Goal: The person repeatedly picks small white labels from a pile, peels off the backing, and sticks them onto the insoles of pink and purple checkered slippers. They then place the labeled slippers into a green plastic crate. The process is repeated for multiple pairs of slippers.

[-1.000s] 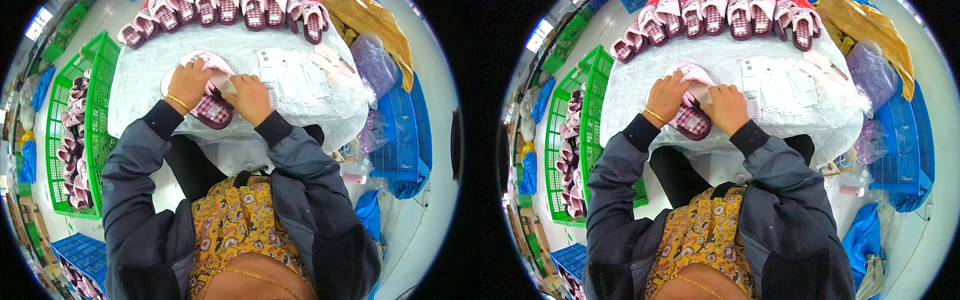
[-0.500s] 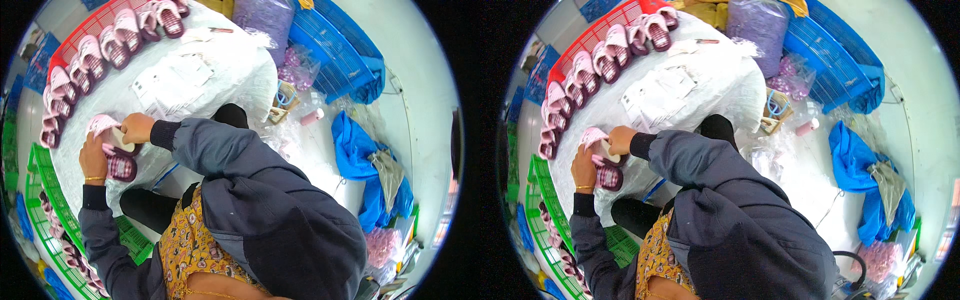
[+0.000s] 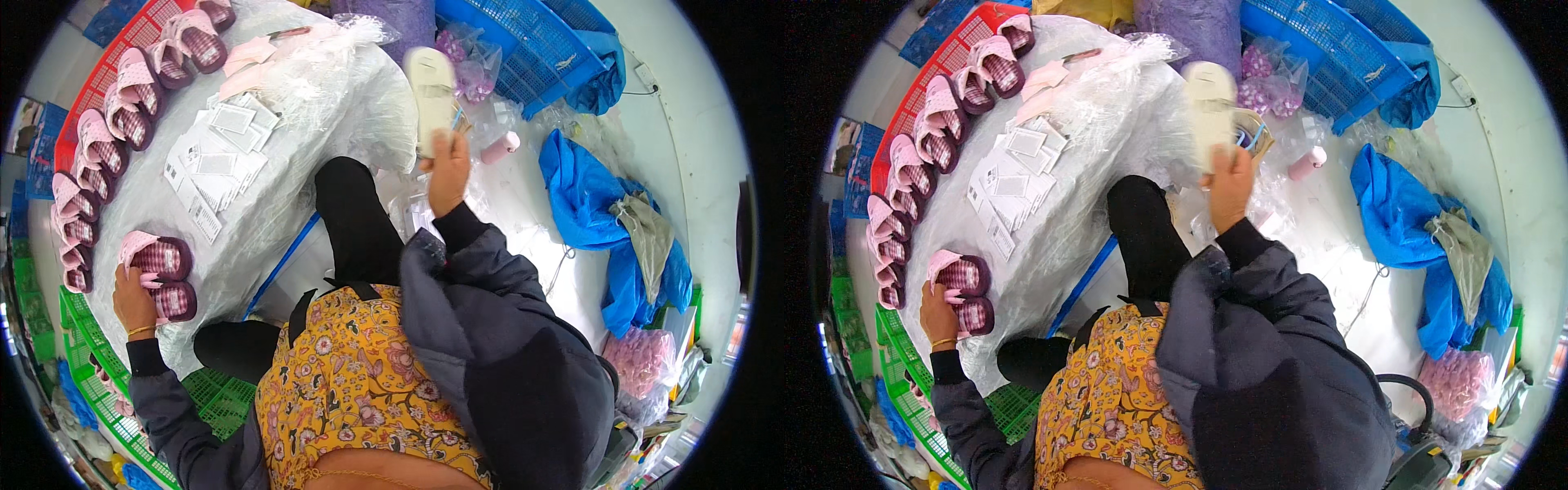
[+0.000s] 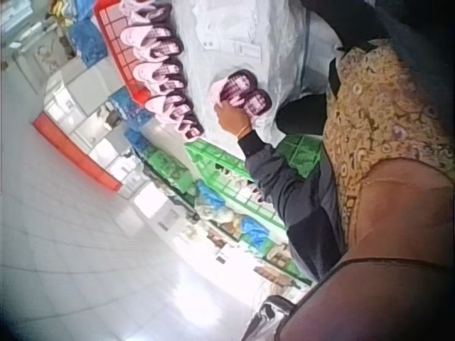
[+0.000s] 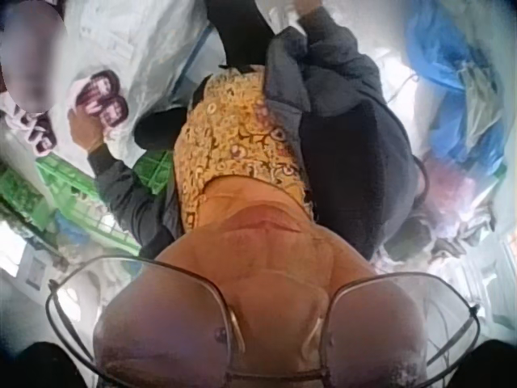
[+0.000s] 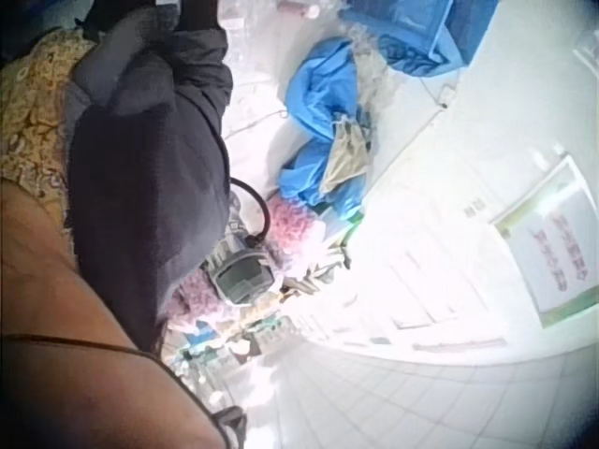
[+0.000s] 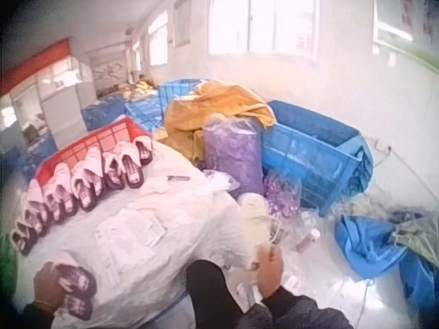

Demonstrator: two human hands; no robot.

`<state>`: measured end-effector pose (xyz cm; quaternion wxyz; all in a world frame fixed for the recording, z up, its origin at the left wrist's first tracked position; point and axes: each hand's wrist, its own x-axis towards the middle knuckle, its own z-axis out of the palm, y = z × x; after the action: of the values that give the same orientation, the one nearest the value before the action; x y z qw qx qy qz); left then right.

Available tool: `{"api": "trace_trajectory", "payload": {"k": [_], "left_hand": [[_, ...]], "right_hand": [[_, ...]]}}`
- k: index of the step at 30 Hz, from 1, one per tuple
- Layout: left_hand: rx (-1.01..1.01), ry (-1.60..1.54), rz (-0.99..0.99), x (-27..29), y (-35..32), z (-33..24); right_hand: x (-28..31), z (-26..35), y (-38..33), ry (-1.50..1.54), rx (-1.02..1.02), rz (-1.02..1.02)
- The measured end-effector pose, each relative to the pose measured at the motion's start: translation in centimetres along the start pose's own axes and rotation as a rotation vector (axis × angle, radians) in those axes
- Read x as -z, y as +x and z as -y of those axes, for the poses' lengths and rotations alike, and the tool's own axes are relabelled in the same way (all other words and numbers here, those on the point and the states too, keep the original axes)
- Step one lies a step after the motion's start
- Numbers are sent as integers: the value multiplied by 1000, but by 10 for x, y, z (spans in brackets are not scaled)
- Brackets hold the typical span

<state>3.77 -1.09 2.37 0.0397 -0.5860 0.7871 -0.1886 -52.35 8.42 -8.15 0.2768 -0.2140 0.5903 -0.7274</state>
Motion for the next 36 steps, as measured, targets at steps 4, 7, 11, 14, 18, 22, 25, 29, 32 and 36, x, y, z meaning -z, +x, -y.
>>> {"api": "trace_trajectory", "payload": {"k": [4, 7, 11, 14, 18, 22, 25, 29, 32, 36], "left_hand": [[69, 15, 126, 4, -1, 0], [-27, -38, -9, -9, 6, 7], [-32, 3, -21, -1, 9, -2], [-3, -40, 23, -1, 6, 0], [61, 35, 24, 2, -5, -5], [70, -14, 48, -3, 12, -4], [34, 112, -2, 10, 3, -10], [-8, 97, -125, 12, -1, -16], [21, 70, -123, 11, -5, -18], [57, -65, -80, 27, -7, -27]], "right_hand": [[73, -92, 60, -303, 6, -194], [106, -137, 95, -976, 359, -156], [102, -153, 126, -1295, 128, -39], [94, -171, 146, -1411, 113, 52], [96, -208, 170, -1340, 170, 100], [102, -230, 180, -1120, 334, 94], [90, -197, 156, -1058, 266, 17], [42, -138, 115, -596, 254, -71], [-17, -61, 71, -250, 248, 162], [-93, 92, -21, 15, 68, 822]]}}
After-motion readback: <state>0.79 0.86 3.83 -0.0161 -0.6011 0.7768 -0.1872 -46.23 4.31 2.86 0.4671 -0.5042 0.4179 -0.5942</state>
